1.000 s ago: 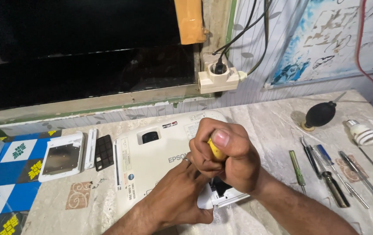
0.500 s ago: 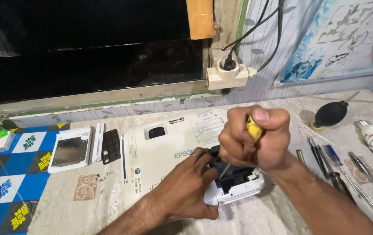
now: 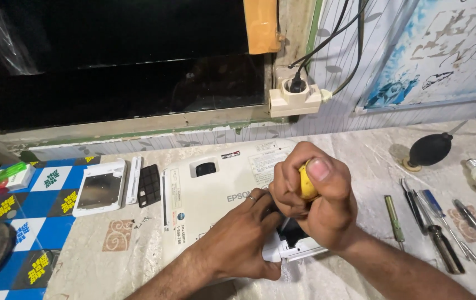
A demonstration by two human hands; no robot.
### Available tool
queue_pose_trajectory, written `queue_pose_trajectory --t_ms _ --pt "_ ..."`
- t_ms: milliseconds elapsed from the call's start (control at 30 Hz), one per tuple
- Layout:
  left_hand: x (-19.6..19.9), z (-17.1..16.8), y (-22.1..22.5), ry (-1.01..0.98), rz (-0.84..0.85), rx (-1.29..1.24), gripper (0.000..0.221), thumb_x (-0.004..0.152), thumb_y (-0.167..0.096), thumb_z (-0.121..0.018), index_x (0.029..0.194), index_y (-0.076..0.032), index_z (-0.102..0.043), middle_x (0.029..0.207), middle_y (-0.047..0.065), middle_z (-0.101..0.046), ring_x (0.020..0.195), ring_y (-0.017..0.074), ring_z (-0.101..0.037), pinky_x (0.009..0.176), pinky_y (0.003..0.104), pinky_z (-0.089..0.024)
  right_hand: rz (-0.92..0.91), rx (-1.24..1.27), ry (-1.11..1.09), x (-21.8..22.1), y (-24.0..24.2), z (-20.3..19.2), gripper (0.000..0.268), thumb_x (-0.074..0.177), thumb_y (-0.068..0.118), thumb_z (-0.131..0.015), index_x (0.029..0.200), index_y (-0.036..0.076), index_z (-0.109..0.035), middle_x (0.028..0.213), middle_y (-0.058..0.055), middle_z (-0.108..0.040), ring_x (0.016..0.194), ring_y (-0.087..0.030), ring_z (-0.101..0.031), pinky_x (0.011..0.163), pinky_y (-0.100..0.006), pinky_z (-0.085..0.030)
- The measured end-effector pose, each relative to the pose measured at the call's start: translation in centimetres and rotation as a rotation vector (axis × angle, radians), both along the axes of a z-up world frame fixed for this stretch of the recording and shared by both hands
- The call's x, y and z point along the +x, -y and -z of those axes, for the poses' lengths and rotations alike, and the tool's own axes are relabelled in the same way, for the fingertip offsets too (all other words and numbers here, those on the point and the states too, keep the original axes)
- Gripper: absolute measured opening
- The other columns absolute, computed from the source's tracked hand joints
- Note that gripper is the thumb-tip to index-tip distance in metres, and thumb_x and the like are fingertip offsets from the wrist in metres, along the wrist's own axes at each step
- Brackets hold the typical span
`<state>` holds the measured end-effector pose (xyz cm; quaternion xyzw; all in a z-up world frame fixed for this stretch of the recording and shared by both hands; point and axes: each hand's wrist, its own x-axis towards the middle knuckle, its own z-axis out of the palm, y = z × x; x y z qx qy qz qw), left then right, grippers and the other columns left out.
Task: Removing internal components from an Epson projector using a screwdriver on a repair bench.
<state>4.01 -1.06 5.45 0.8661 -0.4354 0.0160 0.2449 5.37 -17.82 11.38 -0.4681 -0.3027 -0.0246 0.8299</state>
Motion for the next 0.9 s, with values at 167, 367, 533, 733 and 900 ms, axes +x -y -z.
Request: queue_pose_trajectory --t_ms 167,367,533,733,900 --pt "0.1 -1.4 0.2 -0.131 0.086 -0.102 0.058 0.062 -0.030 -0.073 0.114 -0.007 -0.060 0.122 0.018 -0.065 0.115 0.0420 -0.055 0.099 0.048 -0.045 -0.597 -0.020 0.034 0.9 -0.2 -0.5 0.040 0.098 0.032 -0.059 0.074 0.002 -0.048 0.052 -0.004 -0.034 0.040 -0.015 -0.031 0.038 -0.030 -0.024" --pt "-0.5 0.0 -0.7 0.016 0.023 0.041 0.067 0.071 -0.045 -0.072 0.114 0.005 -0.058 0.135 0.028 -0.048 0.124 0.0448 -0.044 0.090 0.052 -0.050 -0.463 -0.047 0.012 2.8 -0.4 -0.7 0.039 0.097 0.041 -0.048 0.073 0.011 -0.048 0.053 0.001 -0.036 0.039 -0.010 -0.027 0.032 -0.025 -0.026" --pt "-1.5 -0.2 -0.7 -0.013 -0.062 -0.058 0.060 0.087 -0.057 -0.056 0.106 -0.001 -0.063 0.107 0.020 -0.058 0.110 0.0359 -0.049 0.088 0.047 -0.048 -0.158 -0.008 -0.057 1.1 0.3 -1.9 0.034 0.098 0.041 -0.050 0.078 0.013 -0.053 0.056 -0.001 -0.037 0.043 -0.009 -0.030 0.034 -0.022 -0.025" --pt "-2.6 0.8 0.9 0.206 -0.150 -0.256 0.043 0.103 -0.037 -0.046 0.096 0.004 -0.059 0.095 0.021 -0.061 0.089 0.0397 -0.056 0.090 0.048 -0.047 0.222 -0.264 -0.143 -1.3 1.2 -2.6 0.038 0.101 0.033 -0.047 0.096 -0.002 -0.060 0.089 -0.017 -0.055 0.071 -0.028 -0.056 0.061 -0.036 -0.051" --pt "-2.5 1.3 1.4 0.171 -0.150 -0.294 0.030 0.105 -0.022 -0.046 0.113 0.005 -0.057 0.100 0.020 -0.063 0.089 0.0391 -0.060 0.083 0.050 -0.050 0.431 -0.655 0.030 -3.8 1.0 -4.8 0.041 0.105 0.023 -0.040 0.109 -0.009 -0.065 0.103 -0.020 -0.069 0.089 -0.027 -0.066 0.080 -0.035 -0.055"
